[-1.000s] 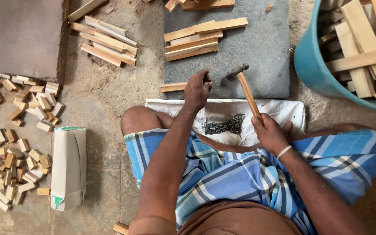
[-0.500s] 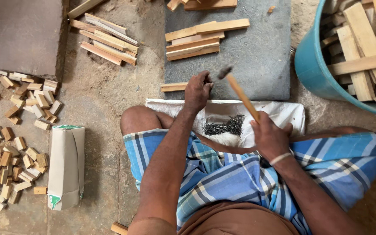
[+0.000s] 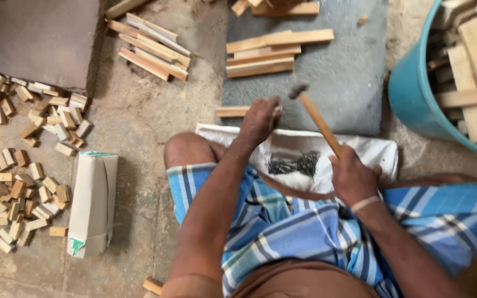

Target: The person sits on the floor and repeatedly hammers nails into small wooden blocks. They pick up a block, place a nail, hammer it in, and then set the block aside. Another person is visible in the background working with similar materials.

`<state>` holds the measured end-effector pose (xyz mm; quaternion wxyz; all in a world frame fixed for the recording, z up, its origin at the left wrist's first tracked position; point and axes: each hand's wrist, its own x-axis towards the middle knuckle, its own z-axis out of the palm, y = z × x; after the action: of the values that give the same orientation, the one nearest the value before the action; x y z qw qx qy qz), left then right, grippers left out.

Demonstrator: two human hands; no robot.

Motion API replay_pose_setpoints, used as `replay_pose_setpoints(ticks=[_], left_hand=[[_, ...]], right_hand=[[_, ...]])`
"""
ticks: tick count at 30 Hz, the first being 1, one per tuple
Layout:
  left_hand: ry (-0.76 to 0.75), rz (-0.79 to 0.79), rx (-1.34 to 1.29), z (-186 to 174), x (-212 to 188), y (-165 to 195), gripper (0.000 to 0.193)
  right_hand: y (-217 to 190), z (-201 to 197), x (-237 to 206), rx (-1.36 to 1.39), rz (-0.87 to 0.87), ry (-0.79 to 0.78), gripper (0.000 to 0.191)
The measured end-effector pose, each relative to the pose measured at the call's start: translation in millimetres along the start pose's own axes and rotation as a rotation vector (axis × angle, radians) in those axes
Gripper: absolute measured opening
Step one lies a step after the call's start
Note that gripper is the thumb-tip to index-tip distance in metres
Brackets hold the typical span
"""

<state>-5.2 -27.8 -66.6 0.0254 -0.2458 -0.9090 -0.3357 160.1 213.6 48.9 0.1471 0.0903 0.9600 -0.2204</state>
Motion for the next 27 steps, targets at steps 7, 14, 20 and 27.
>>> replay_pose_setpoints(ticks=[7, 14, 20, 27], left_hand=[[0.220, -0.128, 0.753, -68.9, 32.5, -57.8, 0.045], [-0.219, -0.123, 0.464, -60.0, 65.8, -10.0, 0.053], [0.005, 0.026, 0.312, -32.8, 37.8, -12.6, 0.043], [-0.043, -0.008, 0.219, -20.0, -3.8, 4.0, 0.014]], right_hand=[[37.4, 13.3, -19.9, 0.522, 0.074, 0.061, 0.027], [40.8, 21.5, 0.6, 0.904, 0.366, -0.103, 0.029], [35.1, 13.4, -1.7, 0.895, 0.416, -0.148, 0.028], [26.0, 7.5, -1.5, 0.943, 0.400, -0.127, 0.026]])
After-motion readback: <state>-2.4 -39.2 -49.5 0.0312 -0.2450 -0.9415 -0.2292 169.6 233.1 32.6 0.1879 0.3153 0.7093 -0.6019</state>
